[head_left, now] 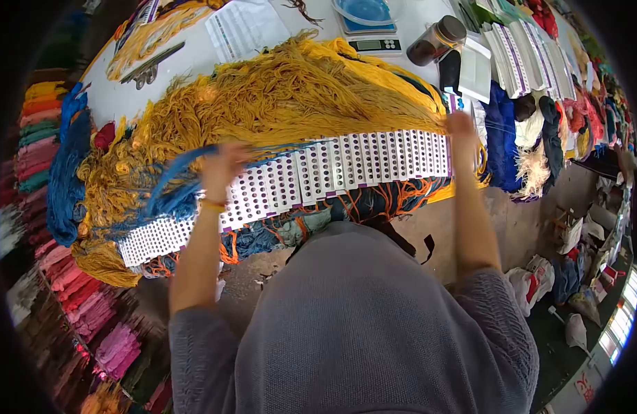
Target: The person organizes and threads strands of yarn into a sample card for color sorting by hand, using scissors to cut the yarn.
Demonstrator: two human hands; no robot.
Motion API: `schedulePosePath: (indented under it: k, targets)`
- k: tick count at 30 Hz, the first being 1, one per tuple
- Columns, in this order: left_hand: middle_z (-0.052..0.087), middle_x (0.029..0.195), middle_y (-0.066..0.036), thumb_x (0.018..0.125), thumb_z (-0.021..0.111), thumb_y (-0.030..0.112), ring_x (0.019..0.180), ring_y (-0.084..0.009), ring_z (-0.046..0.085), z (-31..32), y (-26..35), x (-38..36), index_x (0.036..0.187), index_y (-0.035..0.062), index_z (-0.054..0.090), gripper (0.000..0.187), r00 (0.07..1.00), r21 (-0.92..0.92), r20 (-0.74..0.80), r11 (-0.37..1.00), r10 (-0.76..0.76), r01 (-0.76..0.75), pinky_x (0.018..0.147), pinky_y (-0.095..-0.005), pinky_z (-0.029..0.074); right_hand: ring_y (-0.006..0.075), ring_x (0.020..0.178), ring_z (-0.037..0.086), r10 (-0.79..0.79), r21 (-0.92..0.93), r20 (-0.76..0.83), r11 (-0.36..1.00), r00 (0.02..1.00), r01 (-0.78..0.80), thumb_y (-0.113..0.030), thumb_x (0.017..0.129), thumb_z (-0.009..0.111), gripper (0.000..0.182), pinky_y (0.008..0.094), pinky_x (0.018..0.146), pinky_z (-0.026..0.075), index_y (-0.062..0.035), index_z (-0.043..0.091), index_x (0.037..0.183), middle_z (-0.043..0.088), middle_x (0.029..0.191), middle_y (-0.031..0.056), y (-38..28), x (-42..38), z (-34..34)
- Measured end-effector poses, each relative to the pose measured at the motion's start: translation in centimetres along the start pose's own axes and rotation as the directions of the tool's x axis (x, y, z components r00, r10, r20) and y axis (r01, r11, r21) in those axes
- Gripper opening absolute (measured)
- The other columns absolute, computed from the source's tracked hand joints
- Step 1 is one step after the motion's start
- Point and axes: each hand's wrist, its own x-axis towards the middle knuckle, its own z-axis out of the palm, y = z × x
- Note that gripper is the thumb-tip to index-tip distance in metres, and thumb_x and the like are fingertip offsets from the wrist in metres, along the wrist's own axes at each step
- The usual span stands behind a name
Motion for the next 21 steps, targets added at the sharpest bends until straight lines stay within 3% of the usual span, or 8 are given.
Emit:
schedulePosePath:
  k: [1, 2, 4, 5, 6, 7, 12, 21]
  targets:
    - [0.063, 0.085, -0.001, 0.084, 0.047, 0.032, 0.06, -0.0101, 0.058, 1.4, 10.3, 0.6, 0.101, 0.0094, 0.057, 0.03, 0.919, -0.453, 0.267, 0.804, -0.289, 0.384, 0.049, -0.0247, 0.039, 0.0111, 0.064, 0.053, 0.261, 0.412, 0.082, 0.87, 0.962, -0.271, -0.013, 0.082, 0.05, 0.015, 0.0238, 0.059, 0.042, -0.0012, 0.053, 0.091, 0.059, 0.075, 0.0072, -4.1, -1.6, 4.0]
    - [0.063, 0.088, -0.004, 0.086, 0.045, 0.036, 0.062, -0.0109, 0.059, 4.0, 13.2, 1.1, 0.1, 0.006, 0.057, 0.035, 0.888, -0.535, 0.396, 0.727, -0.235, 0.431, 0.05, -0.0238, 0.039, 0.0114, 0.061, 0.053, 0.278, 0.338, 0.249, 0.872, 0.928, -0.353, -0.011, 0.081, 0.052, 0.016, 0.0229, 0.056, 0.042, 0.0001, 0.053, 0.093, 0.06, 0.073, 0.0088, -5.8, -2.7, 6.2]
    - [0.062, 0.087, -0.009, 0.087, 0.045, 0.035, 0.069, -0.0136, 0.061, 8.6, 16.0, 2.0, 0.095, -0.0003, 0.055, 0.038, 0.877, -0.586, 0.426, 0.672, -0.221, 0.454, 0.053, -0.0248, 0.043, 0.0149, 0.066, 0.061, 0.321, 0.354, 0.402, 0.809, 0.857, -0.469, -0.016, 0.078, 0.056, 0.02, 0.0269, 0.059, 0.047, 0.0006, 0.057, 0.089, 0.063, 0.071, 0.0101, -6.9, -4.7, 10.0]
    - [0.062, 0.087, -0.01, 0.087, 0.045, 0.033, 0.07, -0.0148, 0.062, 10.7, 15.6, 2.6, 0.093, -0.0009, 0.055, 0.036, 0.879, -0.571, 0.43, 0.693, -0.204, 0.44, 0.055, -0.0254, 0.044, 0.0167, 0.067, 0.062, 0.315, 0.197, 0.455, 0.877, 0.833, -0.439, -0.017, 0.079, 0.055, 0.018, 0.0283, 0.058, 0.047, -0.0001, 0.058, 0.086, 0.063, 0.07, 0.0101, -7.9, -4.8, 10.7]
    - [0.062, 0.088, -0.011, 0.087, 0.045, 0.031, 0.072, -0.016, 0.062, 12.5, 14.9, 3.2, 0.092, -0.0016, 0.056, 0.035, 0.881, -0.557, 0.434, 0.714, -0.185, 0.424, 0.057, -0.0259, 0.045, 0.0178, 0.066, 0.062, 0.305, 0.221, 0.467, 0.869, 0.83, -0.444, -0.017, 0.079, 0.055, 0.018, 0.0287, 0.058, 0.047, -0.0003, 0.058, 0.085, 0.063, 0.069, 0.0104, -7.4, -5.5, 12.0]
    - [0.062, 0.087, -0.01, 0.087, 0.047, 0.026, 0.073, -0.0163, 0.062, 13.1, 15.2, 3.8, 0.097, -0.0041, 0.056, 0.033, 0.84, -0.427, 0.473, 0.765, -0.267, 0.483, 0.061, -0.0256, 0.046, 0.0189, 0.066, 0.062, 0.295, 0.245, 0.477, 0.86, 0.828, -0.447, -0.017, 0.079, 0.055, 0.018, 0.029, 0.058, 0.047, -0.0005, 0.059, 0.085, 0.063, 0.068, 0.0108, -7.6, -5.9, 12.8]
    - [0.062, 0.078, -0.01, 0.085, 0.049, 0.015, 0.068, -0.0173, 0.063, 14.6, 15.5, 4.7, 0.093, -0.0061, 0.055, 0.024, 0.853, -0.532, 0.423, 0.679, -0.305, 0.506, 0.056, -0.0257, 0.047, 0.0292, 0.071, 0.058, 0.25, 0.03, 0.486, 0.953, 0.837, -0.302, -0.018, 0.077, 0.055, 0.016, 0.0359, 0.063, 0.046, -0.0042, 0.059, 0.084, 0.06, 0.08, 0.0143, -8.4, -6.1, 13.6]
    - [0.062, 0.069, -0.011, 0.076, 0.053, 0.004, 0.055, -0.0177, 0.062, 15.7, 15.9, 5.7, 0.086, -0.0053, 0.057, 0.014, 0.88, -0.443, 0.356, 0.772, -0.316, 0.456, 0.047, -0.0259, 0.046, 0.0278, 0.068, 0.058, 0.13, -0.054, 0.491, 0.991, 0.862, -0.119, -0.015, 0.076, 0.055, 0.015, 0.0344, 0.061, 0.046, -0.0031, 0.058, 0.084, 0.06, 0.077, 0.013, -8.8, -5.8, 14.0]
